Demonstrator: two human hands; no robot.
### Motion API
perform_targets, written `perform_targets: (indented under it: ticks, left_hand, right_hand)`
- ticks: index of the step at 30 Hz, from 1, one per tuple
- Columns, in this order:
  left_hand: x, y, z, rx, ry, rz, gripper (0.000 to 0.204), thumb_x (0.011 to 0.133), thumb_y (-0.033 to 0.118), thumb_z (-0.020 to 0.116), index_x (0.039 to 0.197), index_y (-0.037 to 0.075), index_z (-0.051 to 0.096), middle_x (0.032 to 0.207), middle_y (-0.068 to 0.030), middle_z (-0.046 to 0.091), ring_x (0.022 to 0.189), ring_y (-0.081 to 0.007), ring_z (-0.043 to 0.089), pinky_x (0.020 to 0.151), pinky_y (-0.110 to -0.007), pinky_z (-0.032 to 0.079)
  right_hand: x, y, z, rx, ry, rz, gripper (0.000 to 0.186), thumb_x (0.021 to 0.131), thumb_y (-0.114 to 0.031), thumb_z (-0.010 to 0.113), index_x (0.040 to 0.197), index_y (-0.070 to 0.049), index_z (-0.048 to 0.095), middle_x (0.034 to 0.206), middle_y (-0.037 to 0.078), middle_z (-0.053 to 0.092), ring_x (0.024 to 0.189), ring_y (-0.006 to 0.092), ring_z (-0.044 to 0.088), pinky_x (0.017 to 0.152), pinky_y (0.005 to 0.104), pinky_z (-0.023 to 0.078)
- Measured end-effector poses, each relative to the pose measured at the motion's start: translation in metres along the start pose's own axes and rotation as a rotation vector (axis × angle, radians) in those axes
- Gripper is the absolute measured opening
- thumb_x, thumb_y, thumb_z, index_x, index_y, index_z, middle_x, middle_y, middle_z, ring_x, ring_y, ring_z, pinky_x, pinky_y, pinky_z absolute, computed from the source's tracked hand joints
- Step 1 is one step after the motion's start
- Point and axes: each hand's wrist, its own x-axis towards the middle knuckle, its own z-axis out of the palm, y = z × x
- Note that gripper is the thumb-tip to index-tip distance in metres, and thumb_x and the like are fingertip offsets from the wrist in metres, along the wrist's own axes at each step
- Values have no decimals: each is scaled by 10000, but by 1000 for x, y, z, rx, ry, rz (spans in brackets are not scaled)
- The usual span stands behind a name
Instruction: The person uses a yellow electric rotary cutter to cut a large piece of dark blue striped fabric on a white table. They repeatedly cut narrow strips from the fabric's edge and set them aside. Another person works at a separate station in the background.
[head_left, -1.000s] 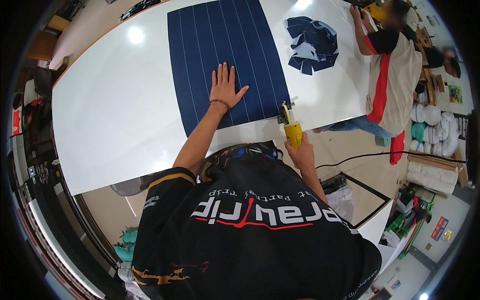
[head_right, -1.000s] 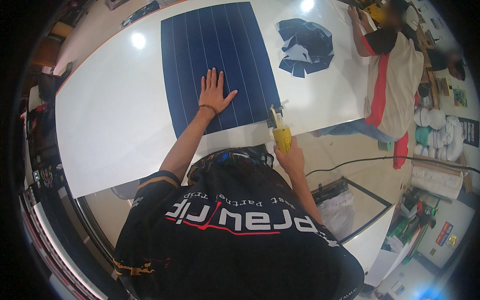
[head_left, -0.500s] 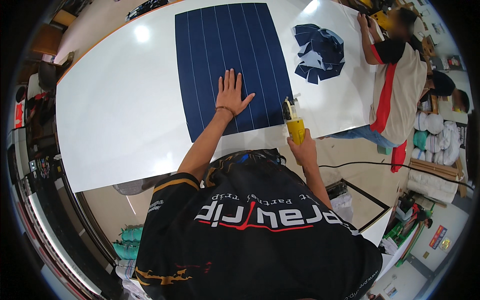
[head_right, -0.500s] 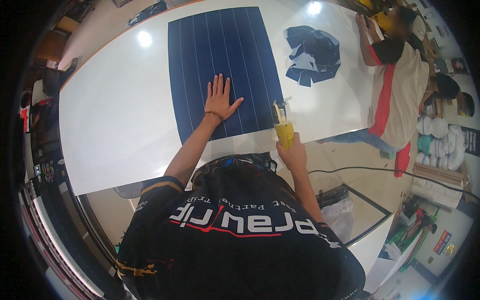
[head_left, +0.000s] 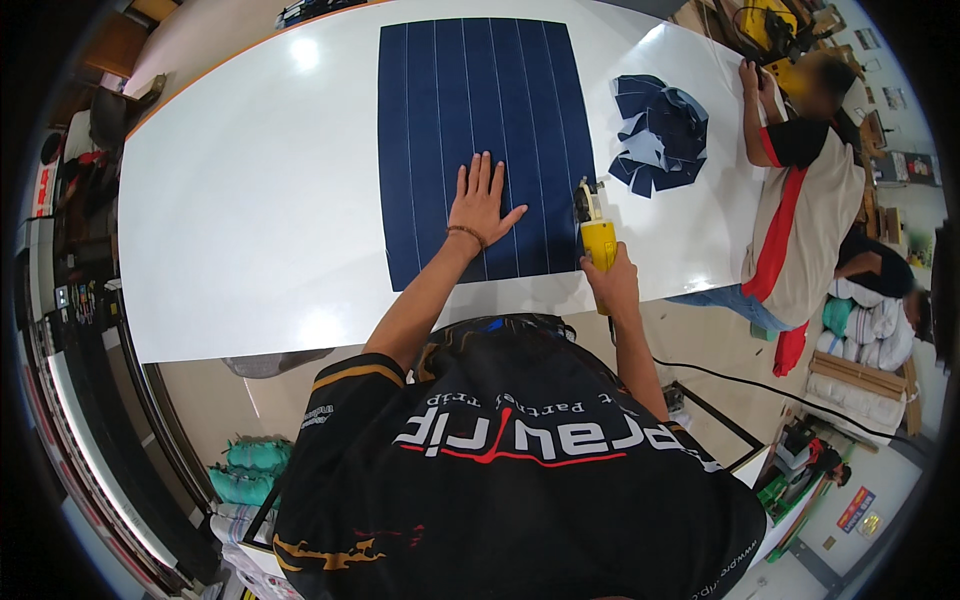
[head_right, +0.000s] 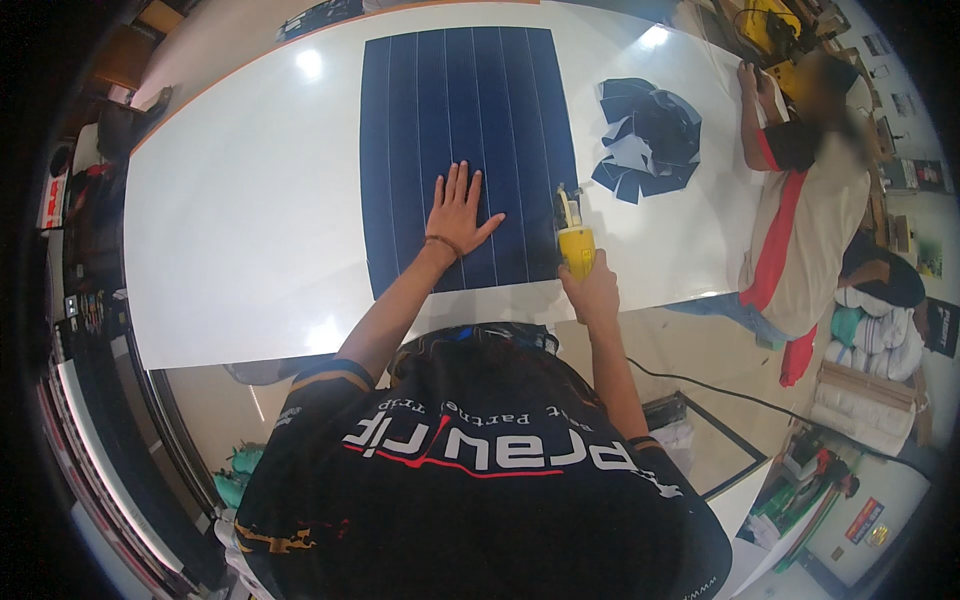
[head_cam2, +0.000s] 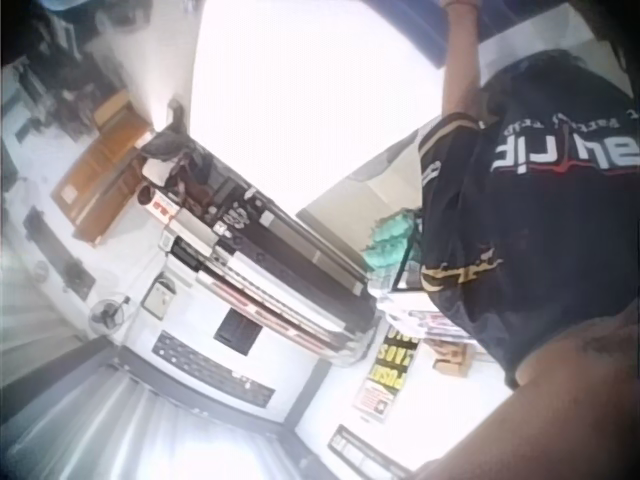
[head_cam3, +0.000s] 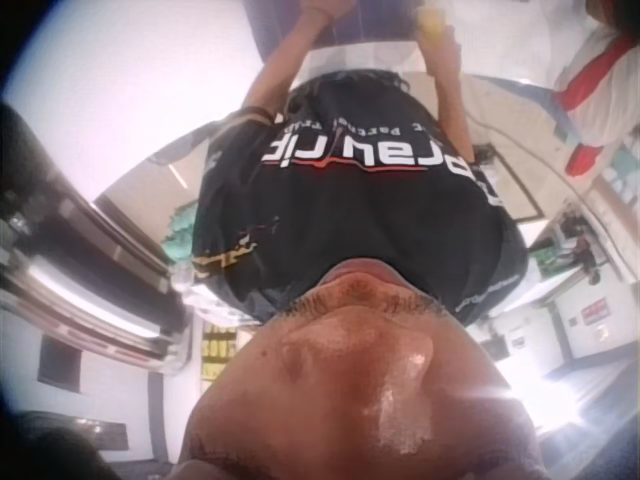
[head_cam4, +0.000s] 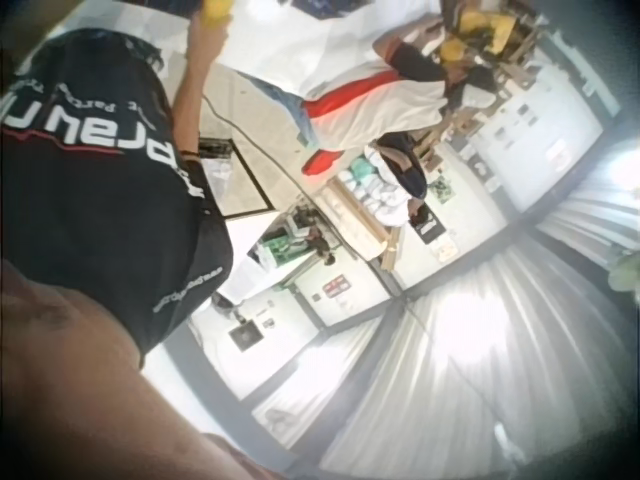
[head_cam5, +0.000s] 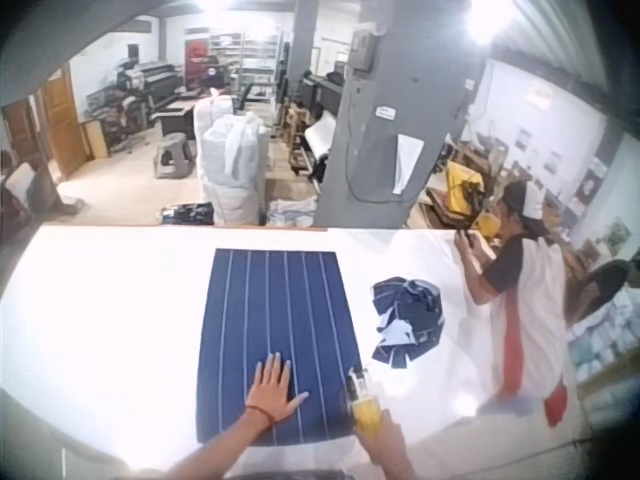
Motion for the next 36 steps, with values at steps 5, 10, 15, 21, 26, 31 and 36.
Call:
perform_targets:
  ticks: [5,10,15,21,26,31,36]
  left_hand:
    - [0,0,0,12,6,7,1004,1031,757,406,1674,-9,320,1761,-283,191,1660,-415,118,1340,-578,102]
    - [0,0,-1,-15,22,9,998,1029,749,419,1664,-17,336,1756,-288,203,1659,-416,125,1338,-582,101]
    - [0,1,-5,-14,0,1,988,1030,740,425,1657,-19,347,1754,-290,209,1658,-416,132,1338,-581,102]
    - [1,2,-8,8,-19,0,978,1036,734,414,1674,-2,331,1758,-281,212,1658,-413,132,1337,-580,89]
    - [1,1,-9,-8,-53,-1,993,1035,740,423,1671,-17,321,1757,-290,195,1662,-412,112,1341,-573,98]
    - [2,1,-9,2,-86,-7,1001,1041,756,372,1678,-13,306,1762,-284,184,1665,-407,99,1344,-573,86]
    - [1,0,-8,16,-108,0,1015,1042,777,316,1687,-7,290,1765,-281,174,1666,-409,84,1344,-577,78]
  right_hand:
    - [27,-15,-4,28,-6,-27,614,871,-488,787,1234,-49,559,1081,287,746,1017,496,740,871,564,593]
    - [50,-44,-13,13,-18,-8,642,874,-481,782,1272,-30,559,1123,288,742,1046,484,741,891,554,596]
    - [79,-61,-13,-18,10,-30,643,867,-468,792,1274,-28,560,1177,302,732,1095,482,734,944,555,585]
    - [127,-80,-14,10,5,-65,690,856,-457,815,1313,-6,562,1216,296,731,1141,478,723,986,545,575]
    - [165,-106,-18,-21,18,-55,721,832,-459,831,1316,16,586,1245,305,725,1181,458,712,1006,529,567]
    - [199,-128,-23,-5,3,-95,745,830,-461,829,1329,36,584,1260,309,720,1197,462,707,1019,526,567]
    - [233,-146,-23,-3,14,-101,764,823,-473,828,1345,30,589,1273,308,718,1208,463,703,1028,524,564]
